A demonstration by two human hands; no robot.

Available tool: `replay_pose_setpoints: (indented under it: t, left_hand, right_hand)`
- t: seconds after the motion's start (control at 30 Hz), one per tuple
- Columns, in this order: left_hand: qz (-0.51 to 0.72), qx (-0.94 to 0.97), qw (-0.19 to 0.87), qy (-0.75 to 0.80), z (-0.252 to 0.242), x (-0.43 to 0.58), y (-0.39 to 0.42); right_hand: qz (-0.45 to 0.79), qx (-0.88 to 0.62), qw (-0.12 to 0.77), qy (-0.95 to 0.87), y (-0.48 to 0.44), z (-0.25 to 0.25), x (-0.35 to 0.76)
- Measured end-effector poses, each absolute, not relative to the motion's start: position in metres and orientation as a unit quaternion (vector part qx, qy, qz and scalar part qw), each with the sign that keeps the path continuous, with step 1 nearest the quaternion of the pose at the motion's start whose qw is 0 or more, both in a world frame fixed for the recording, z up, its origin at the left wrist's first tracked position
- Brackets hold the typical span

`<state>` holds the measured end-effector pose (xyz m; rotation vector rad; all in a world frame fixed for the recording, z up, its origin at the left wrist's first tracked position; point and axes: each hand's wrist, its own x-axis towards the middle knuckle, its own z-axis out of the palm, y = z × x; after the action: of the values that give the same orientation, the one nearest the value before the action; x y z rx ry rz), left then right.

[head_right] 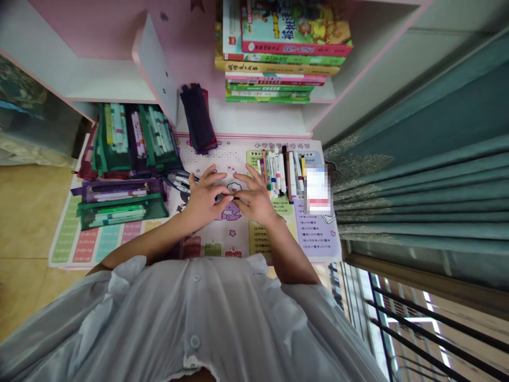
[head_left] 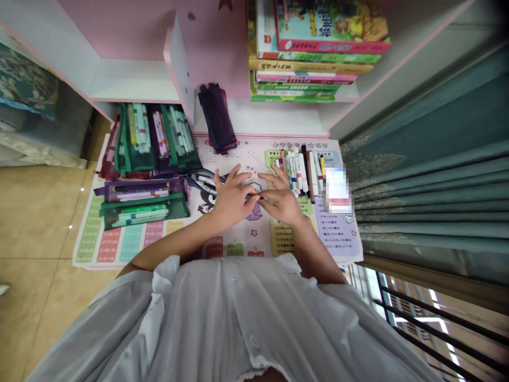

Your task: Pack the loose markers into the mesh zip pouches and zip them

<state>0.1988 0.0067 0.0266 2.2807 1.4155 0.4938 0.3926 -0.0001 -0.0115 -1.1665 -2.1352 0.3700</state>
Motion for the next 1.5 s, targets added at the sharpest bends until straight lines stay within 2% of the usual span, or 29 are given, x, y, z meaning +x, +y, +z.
replay_pose_setpoints:
  t: [0.7,1.13,1.5]
  left_hand:
    - [0.142,0.814,0.201,0.527,0.0283,0.196,0.0051]
    - [0.163,0.83,0.158,0.509,0.026,0.1946,0.0024]
    - [0.157,0.829,0.186,0.503,0.0259,0.1937,0.0043]
  right_hand:
    - [0.146,-0.449,0.321,-0.821,0.0016,-0.0131,0.397]
    - [0.143,-0.451,0.302,-0.827,0.0022,-0.0127,0.3992]
    - [0.154,-0.447,0.295,-0.83,0.0032,-0.0107,0.401]
